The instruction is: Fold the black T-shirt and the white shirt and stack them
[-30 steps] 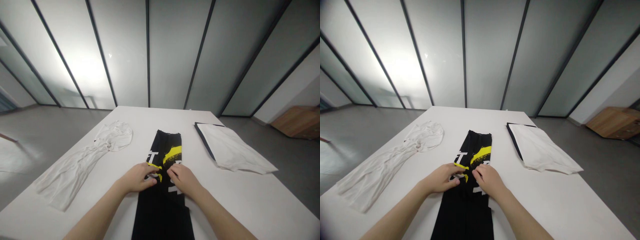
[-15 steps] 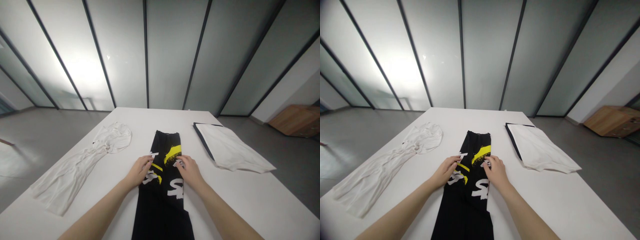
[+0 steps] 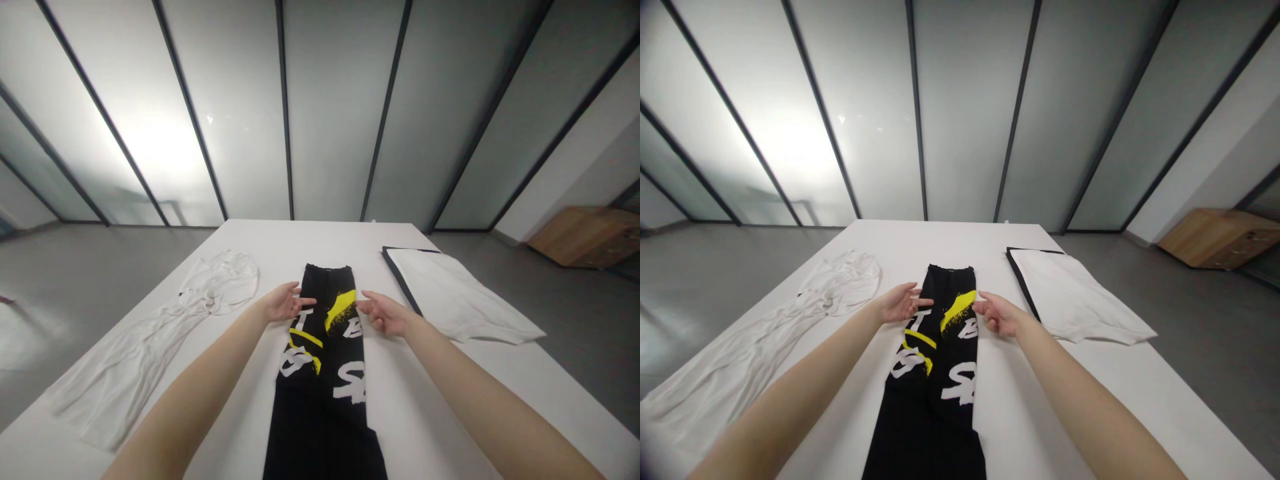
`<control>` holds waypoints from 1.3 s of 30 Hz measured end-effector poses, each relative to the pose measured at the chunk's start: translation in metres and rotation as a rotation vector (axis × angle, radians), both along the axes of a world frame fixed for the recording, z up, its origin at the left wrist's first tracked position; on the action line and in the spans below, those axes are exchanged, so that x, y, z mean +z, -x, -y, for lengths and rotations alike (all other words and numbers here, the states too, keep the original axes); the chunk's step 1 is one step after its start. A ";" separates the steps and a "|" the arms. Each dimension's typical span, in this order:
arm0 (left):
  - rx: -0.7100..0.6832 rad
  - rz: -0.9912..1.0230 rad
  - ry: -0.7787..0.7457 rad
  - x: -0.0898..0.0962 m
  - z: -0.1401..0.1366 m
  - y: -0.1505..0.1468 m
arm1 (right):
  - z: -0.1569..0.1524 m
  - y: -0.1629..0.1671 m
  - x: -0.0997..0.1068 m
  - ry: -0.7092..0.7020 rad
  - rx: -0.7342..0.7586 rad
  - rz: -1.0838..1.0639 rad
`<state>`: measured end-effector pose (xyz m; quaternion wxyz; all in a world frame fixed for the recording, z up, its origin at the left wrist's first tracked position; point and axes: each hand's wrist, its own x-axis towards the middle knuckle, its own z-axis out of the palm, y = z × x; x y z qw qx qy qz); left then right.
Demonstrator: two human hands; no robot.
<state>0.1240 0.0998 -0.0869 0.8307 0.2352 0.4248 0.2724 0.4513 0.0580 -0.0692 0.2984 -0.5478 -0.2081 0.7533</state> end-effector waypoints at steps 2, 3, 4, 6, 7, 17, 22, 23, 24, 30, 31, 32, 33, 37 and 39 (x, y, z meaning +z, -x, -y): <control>0.006 0.079 0.014 -0.002 -0.019 -0.009 | -0.011 0.005 -0.002 -0.018 -0.036 -0.082; 0.025 0.095 0.018 -0.004 -0.026 -0.014 | -0.017 0.008 -0.003 -0.039 -0.061 -0.109; 0.050 0.100 0.021 -0.006 -0.033 -0.018 | -0.021 0.012 -0.005 -0.059 -0.080 -0.120; 0.129 0.099 0.021 -0.008 -0.043 -0.027 | -0.030 0.019 -0.006 -0.096 -0.092 -0.089; 0.176 0.095 0.017 -0.008 -0.047 -0.030 | -0.034 0.022 -0.006 -0.114 -0.090 -0.055; 0.300 0.088 -0.017 -0.012 -0.052 -0.036 | -0.068 0.029 -0.008 -0.043 0.029 0.237; 0.360 0.291 -0.088 -0.022 -0.038 -0.027 | -0.063 0.037 -0.016 -0.090 0.000 0.158; 0.370 0.353 -0.083 -0.024 -0.037 -0.025 | -0.062 0.038 -0.016 -0.109 -0.014 0.095; 0.377 0.409 -0.070 -0.025 -0.037 -0.022 | -0.061 0.038 -0.016 -0.131 -0.029 0.002; 0.290 0.531 0.029 -0.030 -0.045 -0.015 | -0.065 0.040 -0.022 -0.164 -0.138 -0.484; 0.281 0.518 0.034 -0.031 -0.046 -0.017 | -0.066 0.042 -0.025 -0.153 -0.167 -0.503; 0.276 0.498 0.035 -0.031 -0.047 -0.019 | -0.066 0.044 -0.027 -0.147 -0.193 -0.508; 0.274 0.470 0.033 -0.031 -0.047 -0.022 | -0.066 0.046 -0.029 -0.150 -0.209 -0.497; 0.300 0.355 0.002 -0.019 -0.045 -0.028 | -0.061 0.051 -0.027 -0.256 -0.189 -0.419; 0.308 0.369 -0.070 -0.007 -0.041 -0.021 | -0.056 0.049 -0.019 -0.365 -0.144 -0.372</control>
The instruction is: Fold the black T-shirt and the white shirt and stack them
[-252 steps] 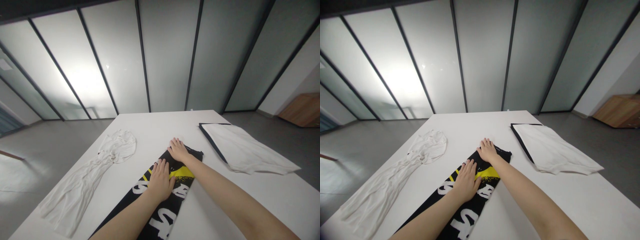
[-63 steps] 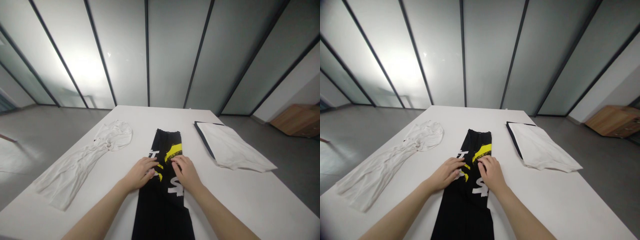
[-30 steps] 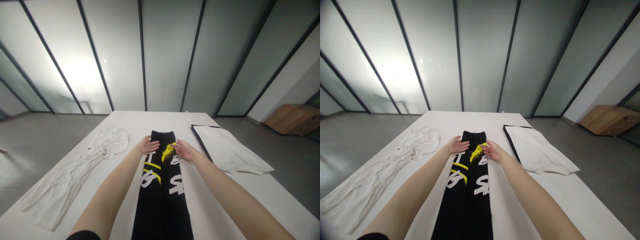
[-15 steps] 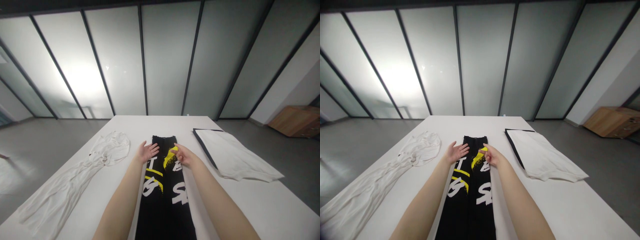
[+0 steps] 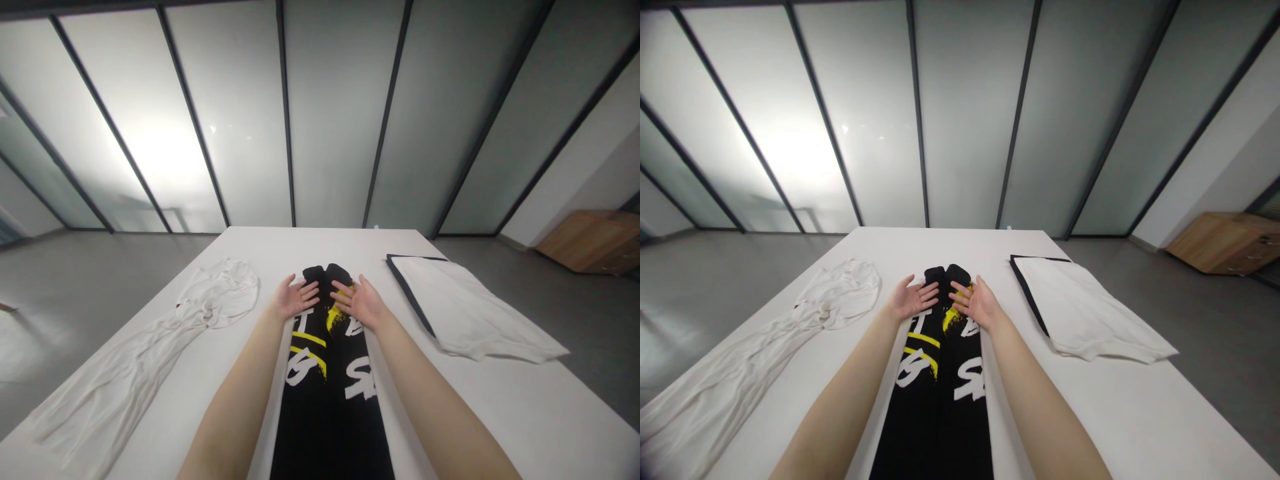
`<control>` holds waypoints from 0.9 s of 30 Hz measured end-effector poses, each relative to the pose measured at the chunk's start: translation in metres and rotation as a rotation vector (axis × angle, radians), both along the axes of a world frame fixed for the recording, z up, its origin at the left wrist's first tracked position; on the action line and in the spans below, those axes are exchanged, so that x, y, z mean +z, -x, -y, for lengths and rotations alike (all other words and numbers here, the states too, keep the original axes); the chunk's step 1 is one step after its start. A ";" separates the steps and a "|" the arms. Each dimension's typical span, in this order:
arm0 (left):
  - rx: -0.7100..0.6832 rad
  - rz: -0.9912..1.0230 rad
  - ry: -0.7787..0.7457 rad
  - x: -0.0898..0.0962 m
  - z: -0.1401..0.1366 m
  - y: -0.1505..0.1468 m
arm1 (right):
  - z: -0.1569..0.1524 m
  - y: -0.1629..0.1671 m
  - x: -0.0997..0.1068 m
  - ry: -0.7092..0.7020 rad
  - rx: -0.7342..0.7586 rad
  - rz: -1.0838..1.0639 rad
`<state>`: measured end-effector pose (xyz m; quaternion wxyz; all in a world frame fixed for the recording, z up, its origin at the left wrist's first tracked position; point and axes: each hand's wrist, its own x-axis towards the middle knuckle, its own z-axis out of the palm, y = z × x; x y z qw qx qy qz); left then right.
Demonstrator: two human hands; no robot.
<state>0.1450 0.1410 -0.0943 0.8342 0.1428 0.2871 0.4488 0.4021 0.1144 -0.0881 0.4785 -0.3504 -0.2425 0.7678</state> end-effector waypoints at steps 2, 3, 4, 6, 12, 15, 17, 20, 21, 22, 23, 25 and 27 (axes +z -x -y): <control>-0.009 0.021 -0.142 0.014 0.007 0.016 | 0.007 -0.008 0.013 -0.139 0.069 0.059; -0.036 0.017 -0.222 0.021 0.011 0.027 | 0.011 -0.014 0.021 -0.206 0.141 0.090; -0.081 -0.008 -0.294 0.027 0.016 0.037 | 0.015 -0.020 0.028 -0.260 0.227 0.123; -0.194 -0.109 -0.381 0.036 0.024 0.056 | 0.023 -0.034 0.042 -0.320 0.378 0.209; -0.333 -0.474 -0.295 0.028 0.026 0.045 | 0.022 -0.029 0.040 -0.130 0.300 0.493; -0.163 -0.624 -0.214 0.021 0.020 0.018 | 0.015 -0.009 0.029 -0.019 0.100 0.489; -0.040 -0.632 -0.278 0.026 0.019 0.008 | 0.014 -0.002 0.030 -0.056 0.047 0.435; 0.096 -0.523 -0.459 0.050 0.023 0.008 | 0.019 -0.007 0.046 -0.217 0.034 0.302; 0.153 -0.485 -0.509 0.059 0.026 0.011 | 0.021 -0.011 0.053 -0.278 0.015 0.254; 0.211 -0.455 -0.549 0.069 0.028 0.013 | 0.024 -0.015 0.060 -0.332 -0.007 0.213; 0.262 -0.437 -0.579 0.077 0.031 0.016 | 0.027 -0.018 0.066 -0.378 -0.027 0.181; 0.296 -0.424 -0.612 0.088 0.034 0.020 | 0.031 -0.022 0.072 -0.450 -0.055 0.138; 0.243 -0.429 -0.598 0.088 0.036 0.020 | 0.031 -0.022 0.071 -0.468 -0.058 0.139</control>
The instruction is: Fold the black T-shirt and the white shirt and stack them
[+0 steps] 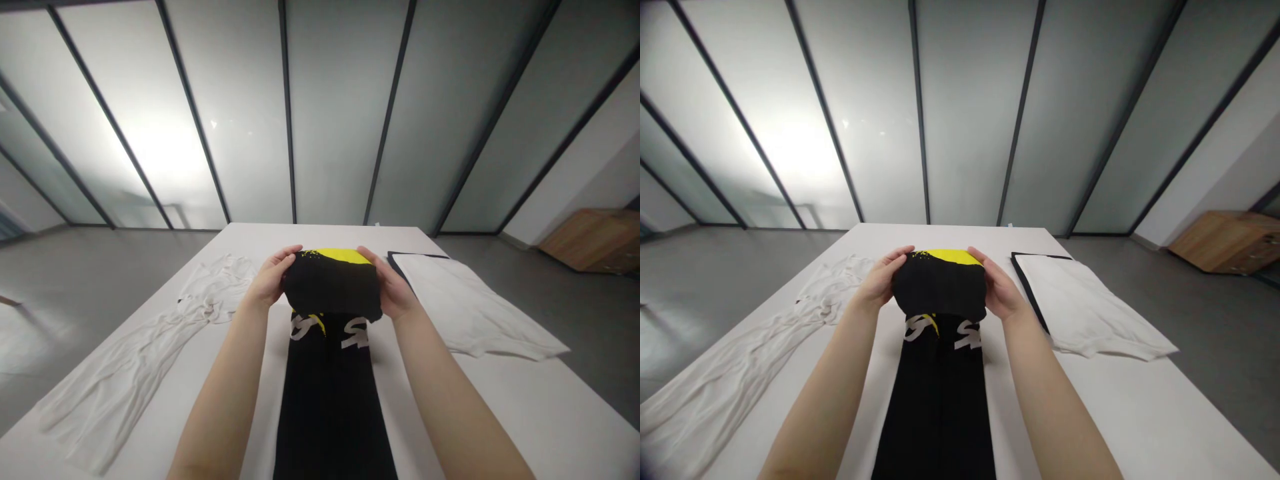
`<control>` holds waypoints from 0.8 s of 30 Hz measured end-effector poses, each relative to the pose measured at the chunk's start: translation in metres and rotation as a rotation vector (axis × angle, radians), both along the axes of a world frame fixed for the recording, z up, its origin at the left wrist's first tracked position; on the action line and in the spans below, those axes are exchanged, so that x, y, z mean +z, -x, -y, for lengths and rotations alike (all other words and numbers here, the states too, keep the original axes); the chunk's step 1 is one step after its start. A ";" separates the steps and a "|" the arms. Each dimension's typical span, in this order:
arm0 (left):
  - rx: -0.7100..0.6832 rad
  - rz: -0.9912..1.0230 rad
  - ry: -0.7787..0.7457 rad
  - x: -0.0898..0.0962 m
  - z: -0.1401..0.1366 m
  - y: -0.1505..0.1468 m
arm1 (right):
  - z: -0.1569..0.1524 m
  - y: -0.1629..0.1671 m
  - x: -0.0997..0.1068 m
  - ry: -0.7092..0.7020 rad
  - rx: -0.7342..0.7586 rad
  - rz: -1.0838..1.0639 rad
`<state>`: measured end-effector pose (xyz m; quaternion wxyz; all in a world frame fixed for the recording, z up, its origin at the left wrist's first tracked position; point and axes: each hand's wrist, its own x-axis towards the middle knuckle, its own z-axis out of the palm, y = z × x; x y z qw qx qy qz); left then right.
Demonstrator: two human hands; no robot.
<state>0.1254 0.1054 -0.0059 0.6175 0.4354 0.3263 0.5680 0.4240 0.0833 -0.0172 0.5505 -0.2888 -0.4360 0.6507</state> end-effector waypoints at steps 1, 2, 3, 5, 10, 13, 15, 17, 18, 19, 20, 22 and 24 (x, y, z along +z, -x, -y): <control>-0.029 -0.013 0.039 -0.004 0.000 -0.001 | -0.001 0.001 -0.004 0.024 0.008 0.021; -0.056 -0.033 0.096 -0.010 -0.001 -0.003 | -0.003 0.003 -0.009 0.072 0.026 0.058; -0.074 -0.058 0.167 -0.017 -0.002 -0.005 | -0.005 0.005 -0.016 0.138 0.052 0.110; -0.080 -0.111 0.306 -0.035 -0.004 -0.009 | -0.011 0.008 -0.032 0.279 0.093 0.230; 0.026 -0.101 0.349 -0.054 -0.011 -0.018 | -0.019 0.017 -0.044 0.266 -0.021 0.239; 0.097 0.008 0.106 -0.034 -0.010 -0.022 | -0.016 0.022 -0.025 -0.024 -0.150 0.062; 0.134 0.058 -0.065 -0.018 -0.007 -0.025 | -0.012 0.025 -0.012 -0.176 -0.203 -0.024; 0.157 0.064 -0.134 -0.009 -0.005 -0.026 | -0.009 0.025 -0.004 -0.197 -0.190 -0.058; 0.165 0.049 -0.120 -0.008 -0.005 -0.026 | -0.008 0.025 -0.004 -0.157 -0.163 -0.051; 0.168 0.025 -0.082 -0.009 -0.005 -0.026 | -0.008 0.025 -0.007 -0.098 -0.134 -0.033; 0.161 -0.009 -0.024 -0.013 -0.006 -0.024 | -0.009 0.025 -0.011 -0.023 -0.101 0.002; 0.133 -0.092 0.115 -0.024 -0.009 -0.020 | -0.011 0.025 -0.024 0.145 -0.036 0.109; 0.103 -0.166 0.217 -0.033 -0.011 -0.014 | -0.015 0.026 -0.035 0.256 0.031 0.191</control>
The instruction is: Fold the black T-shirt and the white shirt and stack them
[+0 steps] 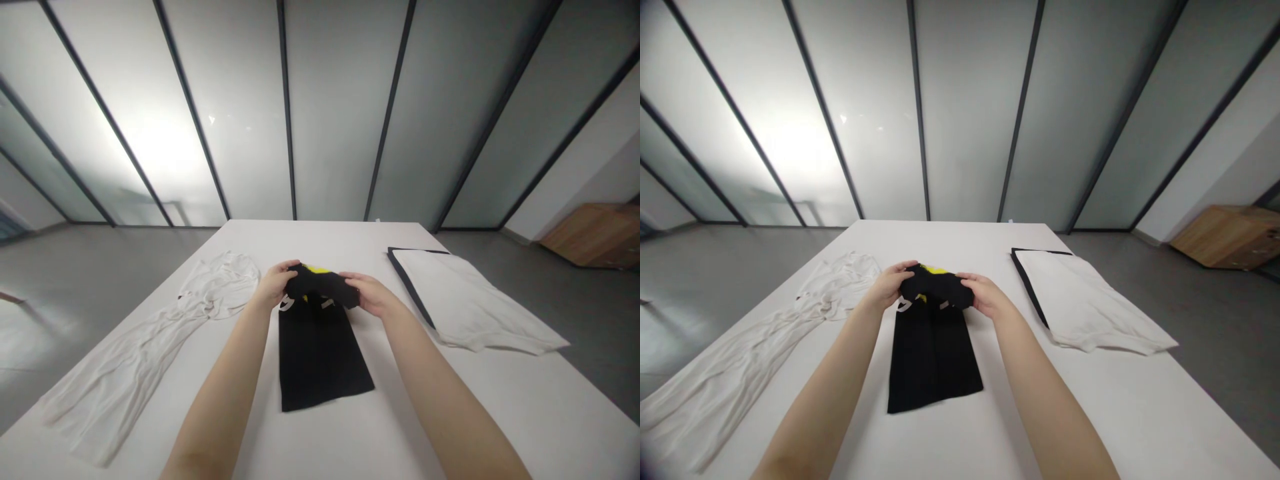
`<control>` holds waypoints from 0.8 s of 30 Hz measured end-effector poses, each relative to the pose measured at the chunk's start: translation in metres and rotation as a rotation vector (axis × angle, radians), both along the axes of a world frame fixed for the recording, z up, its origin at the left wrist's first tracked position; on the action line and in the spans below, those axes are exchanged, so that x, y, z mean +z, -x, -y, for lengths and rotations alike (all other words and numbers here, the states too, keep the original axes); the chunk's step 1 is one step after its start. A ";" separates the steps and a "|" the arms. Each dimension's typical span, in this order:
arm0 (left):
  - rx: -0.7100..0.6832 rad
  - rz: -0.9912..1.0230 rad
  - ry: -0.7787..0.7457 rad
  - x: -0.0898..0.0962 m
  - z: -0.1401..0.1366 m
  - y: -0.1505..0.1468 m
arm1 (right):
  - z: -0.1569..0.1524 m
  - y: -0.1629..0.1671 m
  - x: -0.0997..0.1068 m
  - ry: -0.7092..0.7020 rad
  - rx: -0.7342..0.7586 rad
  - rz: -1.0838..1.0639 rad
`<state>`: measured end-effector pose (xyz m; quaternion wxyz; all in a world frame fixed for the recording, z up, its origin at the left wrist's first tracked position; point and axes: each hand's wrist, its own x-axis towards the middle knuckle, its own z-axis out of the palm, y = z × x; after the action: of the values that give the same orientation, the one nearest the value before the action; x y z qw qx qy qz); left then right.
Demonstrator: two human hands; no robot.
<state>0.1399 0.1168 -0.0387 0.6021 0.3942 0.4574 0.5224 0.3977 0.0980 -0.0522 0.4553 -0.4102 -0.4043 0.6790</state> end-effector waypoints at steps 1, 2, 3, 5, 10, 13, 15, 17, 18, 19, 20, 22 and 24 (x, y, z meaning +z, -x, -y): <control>-0.008 -0.031 0.026 -0.002 -0.001 0.003 | -0.001 0.000 -0.003 0.032 0.034 0.018; -0.012 -0.059 0.028 -0.002 0.000 0.007 | -0.002 0.000 -0.005 0.043 0.062 0.021; -0.016 -0.082 0.006 0.000 0.000 0.010 | -0.002 -0.002 -0.004 0.032 0.079 0.015; -0.051 -0.138 -0.045 0.008 0.004 0.018 | -0.001 -0.008 0.000 -0.001 0.105 0.007; -0.267 -0.386 -0.019 0.024 0.017 0.039 | 0.005 -0.031 -0.001 0.038 0.323 0.089; -0.461 -0.489 0.163 0.008 0.018 0.046 | 0.005 -0.035 -0.021 0.188 0.441 0.173; -0.517 -0.468 0.275 -0.011 0.014 0.046 | 0.003 -0.031 -0.036 0.228 0.376 0.166; -0.455 -0.400 0.282 -0.030 0.008 0.044 | -0.001 -0.024 -0.045 0.197 0.264 0.132; -0.394 -0.371 0.252 -0.039 0.004 0.041 | -0.002 -0.020 -0.048 0.170 0.216 0.122; -0.323 -0.354 0.212 -0.046 0.001 0.038 | -0.004 -0.015 -0.050 0.144 0.175 0.119; -0.250 -0.352 0.169 -0.052 -0.001 0.035 | -0.004 -0.011 -0.050 0.122 0.141 0.120; -0.108 -0.373 0.084 -0.060 -0.006 0.026 | -0.005 -0.002 -0.049 0.079 0.079 0.109; 0.004 -0.375 -0.001 -0.064 -0.009 0.016 | -0.003 0.004 -0.047 0.037 0.022 0.078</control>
<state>0.1239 0.1255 -0.1027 0.5051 0.4840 0.5621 0.4412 0.3935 0.1014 -0.0993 0.4240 -0.4402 -0.4138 0.6746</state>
